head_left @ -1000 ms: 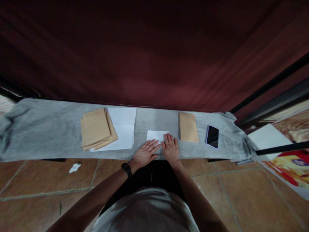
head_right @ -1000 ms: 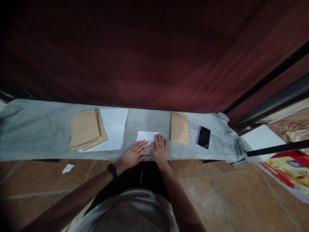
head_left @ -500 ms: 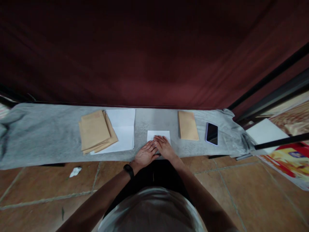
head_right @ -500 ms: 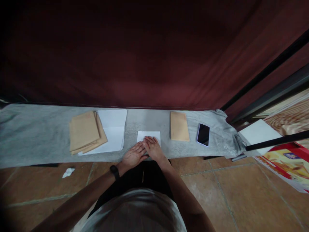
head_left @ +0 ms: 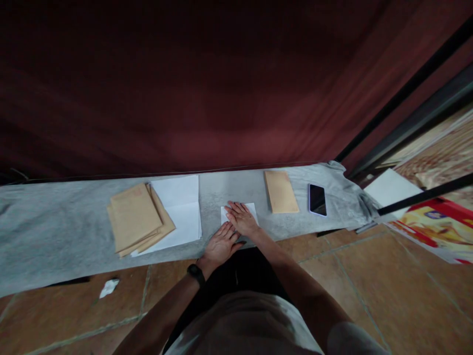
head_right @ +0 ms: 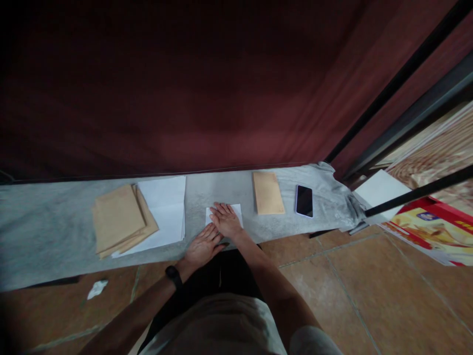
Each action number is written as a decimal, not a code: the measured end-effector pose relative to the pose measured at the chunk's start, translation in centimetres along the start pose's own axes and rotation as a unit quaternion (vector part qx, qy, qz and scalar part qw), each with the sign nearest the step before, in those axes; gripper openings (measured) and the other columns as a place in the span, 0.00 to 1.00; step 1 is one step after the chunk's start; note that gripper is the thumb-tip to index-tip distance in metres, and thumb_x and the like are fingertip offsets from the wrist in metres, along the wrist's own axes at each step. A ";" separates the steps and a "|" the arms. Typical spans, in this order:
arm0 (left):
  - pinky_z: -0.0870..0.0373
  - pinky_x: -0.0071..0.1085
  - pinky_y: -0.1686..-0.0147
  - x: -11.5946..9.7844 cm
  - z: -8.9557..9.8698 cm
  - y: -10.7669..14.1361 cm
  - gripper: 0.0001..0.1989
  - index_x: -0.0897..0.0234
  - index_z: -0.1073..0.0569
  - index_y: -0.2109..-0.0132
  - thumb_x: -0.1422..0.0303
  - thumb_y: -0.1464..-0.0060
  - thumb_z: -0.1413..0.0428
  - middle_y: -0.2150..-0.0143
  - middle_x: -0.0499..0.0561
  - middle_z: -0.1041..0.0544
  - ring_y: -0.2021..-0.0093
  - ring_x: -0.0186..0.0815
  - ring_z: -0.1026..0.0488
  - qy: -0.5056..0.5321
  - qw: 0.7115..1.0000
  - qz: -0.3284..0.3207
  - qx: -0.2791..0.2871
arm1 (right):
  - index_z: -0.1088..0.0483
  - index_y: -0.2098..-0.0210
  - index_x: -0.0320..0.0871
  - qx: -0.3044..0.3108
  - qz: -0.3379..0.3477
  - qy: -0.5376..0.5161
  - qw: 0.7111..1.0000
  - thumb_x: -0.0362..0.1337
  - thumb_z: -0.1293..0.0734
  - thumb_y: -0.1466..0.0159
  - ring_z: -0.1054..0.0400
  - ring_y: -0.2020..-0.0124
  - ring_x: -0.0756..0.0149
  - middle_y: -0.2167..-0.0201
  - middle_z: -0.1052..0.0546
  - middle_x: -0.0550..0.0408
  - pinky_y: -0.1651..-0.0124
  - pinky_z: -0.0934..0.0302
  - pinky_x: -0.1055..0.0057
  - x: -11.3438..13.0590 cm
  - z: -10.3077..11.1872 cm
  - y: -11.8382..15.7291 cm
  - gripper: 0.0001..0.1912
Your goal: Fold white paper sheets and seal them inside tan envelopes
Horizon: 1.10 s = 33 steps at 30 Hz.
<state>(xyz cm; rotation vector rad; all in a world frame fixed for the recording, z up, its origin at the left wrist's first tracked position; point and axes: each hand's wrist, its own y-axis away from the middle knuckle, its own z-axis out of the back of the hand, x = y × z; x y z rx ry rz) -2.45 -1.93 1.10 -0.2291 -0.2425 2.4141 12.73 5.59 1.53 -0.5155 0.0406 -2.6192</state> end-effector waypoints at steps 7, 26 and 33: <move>0.41 0.46 0.32 0.4 -0.9 0.3 0.22 0.66 0.28 0.41 0.57 0.35 0.47 0.35 0.62 0.29 0.32 0.46 0.35 0.000 1.000 -0.001 0.008 | 0.39 0.32 0.40 -0.041 0.011 0.002 0.999 0.42 0.48 0.24 0.49 0.28 0.59 0.29 0.41 0.47 0.27 0.53 0.55 -0.3 -0.1 3.5 0.25; 0.42 0.48 0.31 0.0 -0.7 2.9 0.34 0.73 0.45 0.29 0.55 0.33 0.51 0.28 0.65 0.40 0.28 0.47 0.44 -0.015 0.998 0.063 -0.029 | 0.50 0.27 0.40 -0.084 -0.039 0.077 0.993 0.45 0.45 0.25 0.48 0.28 0.53 0.29 0.41 0.45 0.27 0.58 0.48 -3.9 0.6 11.0 0.30; 0.41 0.50 0.32 -0.8 0.4 1.7 0.27 0.77 0.32 0.37 0.58 0.32 0.54 0.35 0.70 0.31 0.32 0.51 0.37 -0.050 0.993 0.102 -0.025 | 0.52 0.27 0.42 -0.096 -0.039 0.079 0.991 0.45 0.45 0.25 0.46 0.29 0.54 0.30 0.40 0.45 0.28 0.57 0.48 -4.0 0.5 11.1 0.30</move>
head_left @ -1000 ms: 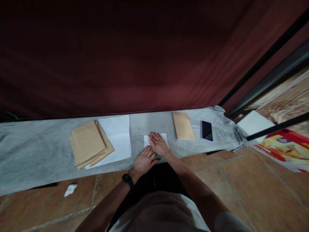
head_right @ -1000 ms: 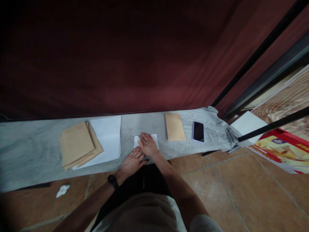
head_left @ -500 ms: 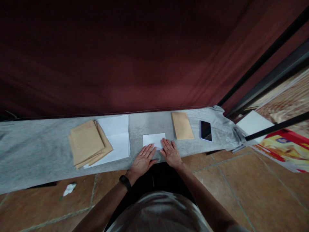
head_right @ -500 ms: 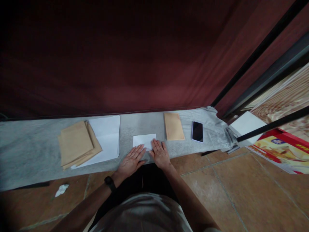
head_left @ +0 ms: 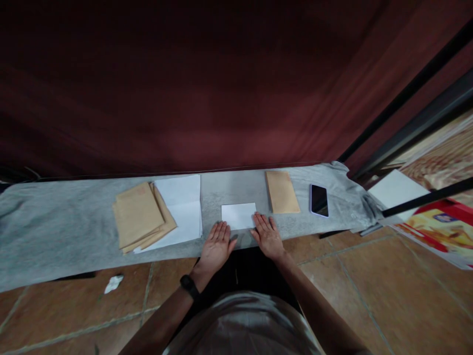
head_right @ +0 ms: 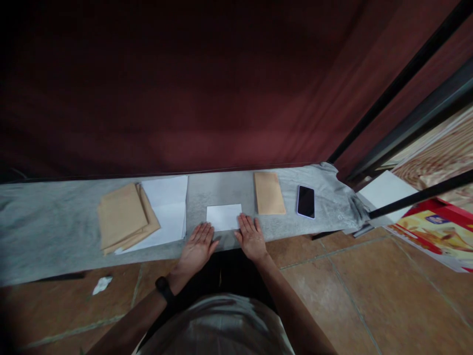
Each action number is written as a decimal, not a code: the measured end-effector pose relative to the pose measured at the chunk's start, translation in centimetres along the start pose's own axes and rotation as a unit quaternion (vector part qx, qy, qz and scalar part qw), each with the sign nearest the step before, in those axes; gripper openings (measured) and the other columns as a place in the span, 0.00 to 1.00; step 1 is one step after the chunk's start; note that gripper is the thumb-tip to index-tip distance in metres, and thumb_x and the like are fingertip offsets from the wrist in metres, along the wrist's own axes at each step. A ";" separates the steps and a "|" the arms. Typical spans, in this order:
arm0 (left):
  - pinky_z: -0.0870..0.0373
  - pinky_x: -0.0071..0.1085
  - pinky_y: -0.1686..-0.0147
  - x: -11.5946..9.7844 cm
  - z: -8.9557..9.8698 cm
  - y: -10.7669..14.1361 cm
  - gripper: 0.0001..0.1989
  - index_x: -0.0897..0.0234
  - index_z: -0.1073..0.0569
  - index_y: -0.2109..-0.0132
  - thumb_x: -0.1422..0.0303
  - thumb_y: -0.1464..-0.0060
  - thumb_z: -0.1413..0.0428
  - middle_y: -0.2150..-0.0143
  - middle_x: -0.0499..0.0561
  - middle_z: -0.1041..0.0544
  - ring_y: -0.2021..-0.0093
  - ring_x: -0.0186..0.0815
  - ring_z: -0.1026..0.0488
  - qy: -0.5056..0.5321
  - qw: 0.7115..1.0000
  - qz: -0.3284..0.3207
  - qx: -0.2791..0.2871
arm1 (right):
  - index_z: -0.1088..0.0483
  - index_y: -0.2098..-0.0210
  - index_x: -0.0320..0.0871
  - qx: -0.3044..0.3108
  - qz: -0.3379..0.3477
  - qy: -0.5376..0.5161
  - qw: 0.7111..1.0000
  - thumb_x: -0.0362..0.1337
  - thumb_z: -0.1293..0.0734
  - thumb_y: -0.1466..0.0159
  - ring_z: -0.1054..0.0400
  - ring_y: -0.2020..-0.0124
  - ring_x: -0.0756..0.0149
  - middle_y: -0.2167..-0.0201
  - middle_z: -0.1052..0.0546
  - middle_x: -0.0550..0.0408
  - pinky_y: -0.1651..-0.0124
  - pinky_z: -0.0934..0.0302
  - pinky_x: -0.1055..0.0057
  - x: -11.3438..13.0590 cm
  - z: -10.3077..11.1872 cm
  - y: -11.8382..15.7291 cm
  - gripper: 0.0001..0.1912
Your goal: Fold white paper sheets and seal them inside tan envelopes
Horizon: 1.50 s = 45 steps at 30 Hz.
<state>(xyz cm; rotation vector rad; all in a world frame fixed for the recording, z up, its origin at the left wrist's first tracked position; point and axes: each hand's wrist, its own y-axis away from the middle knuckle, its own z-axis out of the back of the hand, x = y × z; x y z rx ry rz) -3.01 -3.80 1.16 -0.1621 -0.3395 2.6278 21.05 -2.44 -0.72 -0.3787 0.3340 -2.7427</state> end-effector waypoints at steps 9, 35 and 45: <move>0.49 0.51 0.29 -3.3 -1.8 -4.0 0.33 0.73 0.49 0.27 0.58 0.31 0.57 0.28 0.65 0.43 0.26 0.46 0.48 0.036 0.999 -0.001 -0.009 | 0.50 0.27 0.40 -0.001 -0.001 0.006 1.000 0.45 0.46 0.25 0.47 0.29 0.53 0.30 0.40 0.45 0.28 0.58 0.48 0.1 -0.1 0.1 0.30; 0.55 0.52 0.29 -1.1 -1.8 -3.9 0.38 0.72 0.49 0.27 0.57 0.37 0.50 0.25 0.68 0.50 0.25 0.51 0.54 0.026 0.998 0.016 0.048 | 0.46 0.29 0.40 0.027 0.034 -0.050 0.998 0.42 0.46 0.24 0.47 0.28 0.56 0.30 0.40 0.45 0.26 0.59 0.49 3.4 -0.3 -0.9 0.28; 0.52 0.50 0.29 -1.0 -1.9 -3.9 0.37 0.71 0.44 0.28 0.51 0.35 0.52 0.26 0.67 0.46 0.26 0.51 0.51 0.027 0.999 0.016 0.028 | 0.51 0.27 0.40 0.022 0.021 -0.019 0.999 0.44 0.45 0.25 0.47 0.28 0.55 0.29 0.41 0.45 0.27 0.59 0.50 2.1 -0.2 0.1 0.30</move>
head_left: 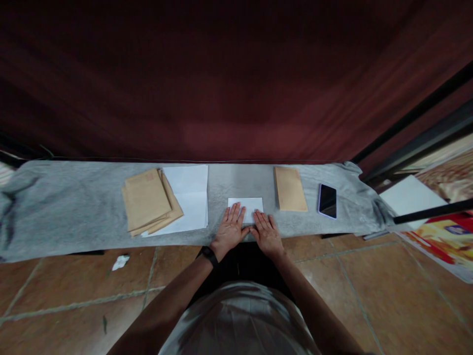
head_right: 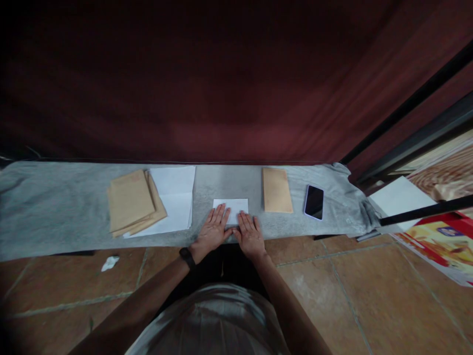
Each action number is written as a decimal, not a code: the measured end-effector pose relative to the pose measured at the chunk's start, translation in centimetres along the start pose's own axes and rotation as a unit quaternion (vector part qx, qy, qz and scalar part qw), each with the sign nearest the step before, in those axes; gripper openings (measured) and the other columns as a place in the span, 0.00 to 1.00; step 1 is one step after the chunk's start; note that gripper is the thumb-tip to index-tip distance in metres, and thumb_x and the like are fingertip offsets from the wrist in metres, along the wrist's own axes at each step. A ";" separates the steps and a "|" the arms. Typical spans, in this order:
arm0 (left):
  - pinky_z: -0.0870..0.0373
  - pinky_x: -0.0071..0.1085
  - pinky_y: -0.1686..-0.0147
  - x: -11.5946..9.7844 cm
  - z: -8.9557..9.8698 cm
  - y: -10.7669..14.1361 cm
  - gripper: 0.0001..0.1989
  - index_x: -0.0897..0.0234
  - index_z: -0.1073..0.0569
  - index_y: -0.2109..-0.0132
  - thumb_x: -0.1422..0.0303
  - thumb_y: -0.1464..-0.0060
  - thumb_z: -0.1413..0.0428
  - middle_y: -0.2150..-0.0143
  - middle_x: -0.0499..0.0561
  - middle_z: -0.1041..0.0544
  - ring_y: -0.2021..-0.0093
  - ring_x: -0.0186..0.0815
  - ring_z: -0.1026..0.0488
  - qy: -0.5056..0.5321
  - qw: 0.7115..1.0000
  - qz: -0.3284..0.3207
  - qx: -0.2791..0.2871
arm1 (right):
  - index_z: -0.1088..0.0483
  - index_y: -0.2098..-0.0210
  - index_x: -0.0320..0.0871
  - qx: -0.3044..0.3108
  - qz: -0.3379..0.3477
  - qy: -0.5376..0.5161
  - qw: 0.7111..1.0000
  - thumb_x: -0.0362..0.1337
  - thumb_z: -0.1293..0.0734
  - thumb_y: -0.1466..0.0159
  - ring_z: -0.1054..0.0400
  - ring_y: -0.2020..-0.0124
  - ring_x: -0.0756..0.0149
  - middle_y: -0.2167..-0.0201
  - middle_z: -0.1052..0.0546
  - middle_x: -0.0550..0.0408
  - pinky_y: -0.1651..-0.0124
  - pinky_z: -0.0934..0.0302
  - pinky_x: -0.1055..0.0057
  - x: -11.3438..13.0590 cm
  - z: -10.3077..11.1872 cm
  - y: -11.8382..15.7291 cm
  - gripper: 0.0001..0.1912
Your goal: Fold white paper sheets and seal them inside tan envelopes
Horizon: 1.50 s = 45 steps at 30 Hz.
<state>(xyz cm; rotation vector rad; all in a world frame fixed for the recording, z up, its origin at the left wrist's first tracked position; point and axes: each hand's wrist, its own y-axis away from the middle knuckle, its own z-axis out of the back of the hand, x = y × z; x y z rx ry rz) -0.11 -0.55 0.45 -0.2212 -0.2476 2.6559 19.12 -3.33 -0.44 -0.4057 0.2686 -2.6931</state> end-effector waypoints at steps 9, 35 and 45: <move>0.51 0.50 0.29 1.0 1.3 0.7 0.38 0.72 0.44 0.28 0.49 0.34 0.53 0.27 0.68 0.46 0.26 0.51 0.49 -0.030 0.999 0.023 0.019 | 0.51 0.27 0.37 -0.026 0.007 0.031 0.999 0.43 0.45 0.25 0.45 0.30 0.54 0.30 0.41 0.42 0.28 0.55 0.50 -0.6 -0.2 0.4 0.30; 0.51 0.47 0.28 0.4 1.3 1.5 0.32 0.76 0.45 0.28 0.59 0.31 0.57 0.26 0.64 0.46 0.25 0.46 0.52 -0.021 0.999 0.026 -0.002 | 0.49 0.28 0.39 -0.027 -0.016 -0.008 0.999 0.43 0.46 0.24 0.48 0.28 0.54 0.30 0.40 0.44 0.27 0.55 0.48 0.5 0.6 -0.7 0.29; 0.48 0.46 0.28 -0.7 0.3 1.4 0.30 0.79 0.46 0.29 0.67 0.33 0.57 0.27 0.67 0.45 0.25 0.45 0.53 0.005 1.000 0.001 0.007 | 0.48 0.28 0.40 -0.003 0.000 -0.029 1.000 0.44 0.46 0.24 0.47 0.29 0.56 0.30 0.39 0.45 0.27 0.56 0.49 1.8 0.0 -2.4 0.29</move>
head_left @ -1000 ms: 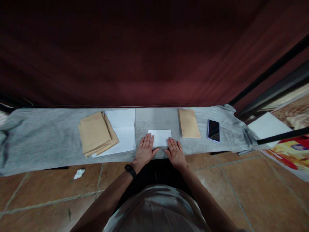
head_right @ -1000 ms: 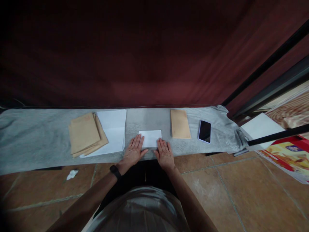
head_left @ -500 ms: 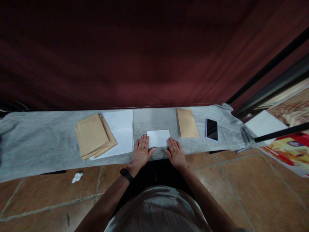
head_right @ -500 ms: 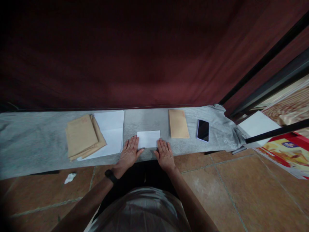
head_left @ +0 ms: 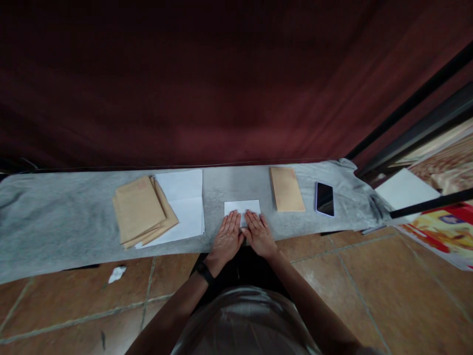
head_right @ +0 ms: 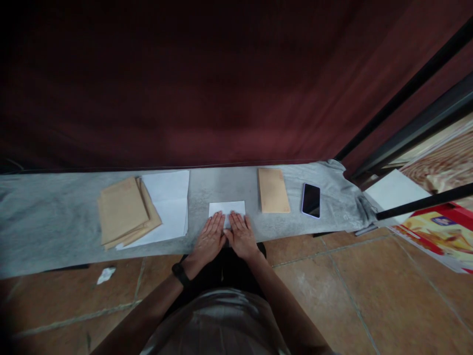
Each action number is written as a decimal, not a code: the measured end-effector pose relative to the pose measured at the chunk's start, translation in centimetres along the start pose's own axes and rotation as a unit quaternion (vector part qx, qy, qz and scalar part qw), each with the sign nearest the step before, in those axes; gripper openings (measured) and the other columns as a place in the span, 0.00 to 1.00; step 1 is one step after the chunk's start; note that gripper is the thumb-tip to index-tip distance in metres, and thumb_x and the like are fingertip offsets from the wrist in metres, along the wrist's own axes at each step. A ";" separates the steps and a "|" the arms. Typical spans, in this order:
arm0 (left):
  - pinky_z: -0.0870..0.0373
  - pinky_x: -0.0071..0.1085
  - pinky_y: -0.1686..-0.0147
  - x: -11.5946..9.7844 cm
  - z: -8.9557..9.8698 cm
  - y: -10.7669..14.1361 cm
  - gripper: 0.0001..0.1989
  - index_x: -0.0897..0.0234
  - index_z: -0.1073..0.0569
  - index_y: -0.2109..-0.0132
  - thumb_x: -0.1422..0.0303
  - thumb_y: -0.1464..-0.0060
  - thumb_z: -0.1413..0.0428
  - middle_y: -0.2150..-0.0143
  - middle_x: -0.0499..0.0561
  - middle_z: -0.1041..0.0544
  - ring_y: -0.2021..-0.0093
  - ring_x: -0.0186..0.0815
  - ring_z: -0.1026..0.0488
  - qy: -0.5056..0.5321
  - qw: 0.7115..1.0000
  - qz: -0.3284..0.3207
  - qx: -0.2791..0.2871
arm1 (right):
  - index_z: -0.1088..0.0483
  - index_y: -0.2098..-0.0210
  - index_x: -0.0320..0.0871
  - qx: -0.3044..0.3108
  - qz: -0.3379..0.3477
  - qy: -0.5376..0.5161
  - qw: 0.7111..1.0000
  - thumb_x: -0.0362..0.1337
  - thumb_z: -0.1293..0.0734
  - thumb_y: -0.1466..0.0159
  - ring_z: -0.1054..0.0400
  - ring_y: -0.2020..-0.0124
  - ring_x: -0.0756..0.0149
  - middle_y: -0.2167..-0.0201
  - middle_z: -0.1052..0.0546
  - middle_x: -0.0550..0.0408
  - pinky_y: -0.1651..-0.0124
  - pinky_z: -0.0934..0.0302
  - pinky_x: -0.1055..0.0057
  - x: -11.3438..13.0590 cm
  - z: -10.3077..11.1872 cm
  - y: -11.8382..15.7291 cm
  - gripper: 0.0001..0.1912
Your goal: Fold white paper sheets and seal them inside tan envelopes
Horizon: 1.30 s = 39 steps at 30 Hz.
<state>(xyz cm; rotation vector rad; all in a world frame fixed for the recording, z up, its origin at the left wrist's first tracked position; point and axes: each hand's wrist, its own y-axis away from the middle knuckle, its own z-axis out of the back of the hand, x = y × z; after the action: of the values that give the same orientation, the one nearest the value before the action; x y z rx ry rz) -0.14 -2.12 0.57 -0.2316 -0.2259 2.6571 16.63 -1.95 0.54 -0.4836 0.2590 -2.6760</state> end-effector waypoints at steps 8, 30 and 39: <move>0.48 0.49 0.28 1.6 0.6 0.8 0.35 0.76 0.49 0.28 0.55 0.31 0.57 0.27 0.67 0.45 0.25 0.47 0.52 -0.002 1.000 0.026 -0.005 | 0.51 0.27 0.38 -0.017 -0.012 0.032 0.999 0.44 0.45 0.25 0.48 0.28 0.55 0.29 0.41 0.43 0.27 0.57 0.48 -1.9 0.0 1.1 0.31; 0.53 0.49 0.28 -0.2 0.4 -2.3 0.32 0.74 0.51 0.27 0.69 0.34 0.60 0.27 0.63 0.44 0.25 0.43 0.52 0.015 0.999 0.022 0.022 | 0.43 0.30 0.42 0.009 0.005 0.020 1.000 0.43 0.46 0.25 0.49 0.28 0.55 0.30 0.39 0.49 0.26 0.58 0.48 -0.8 0.4 -2.2 0.26; 0.54 0.52 0.28 0.6 -0.1 -3.1 0.33 0.75 0.49 0.27 0.62 0.33 0.58 0.27 0.66 0.45 0.25 0.47 0.53 0.007 0.998 0.063 0.022 | 0.44 0.29 0.43 -0.011 -0.021 0.037 0.999 0.41 0.44 0.25 0.45 0.30 0.52 0.31 0.38 0.45 0.29 0.56 0.44 -1.7 -0.4 -2.7 0.27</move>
<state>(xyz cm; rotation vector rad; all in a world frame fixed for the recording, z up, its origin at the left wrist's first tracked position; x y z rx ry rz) 0.68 0.95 0.96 -0.2575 -0.1539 2.7805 16.99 1.19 0.35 -0.4013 0.3033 -2.7384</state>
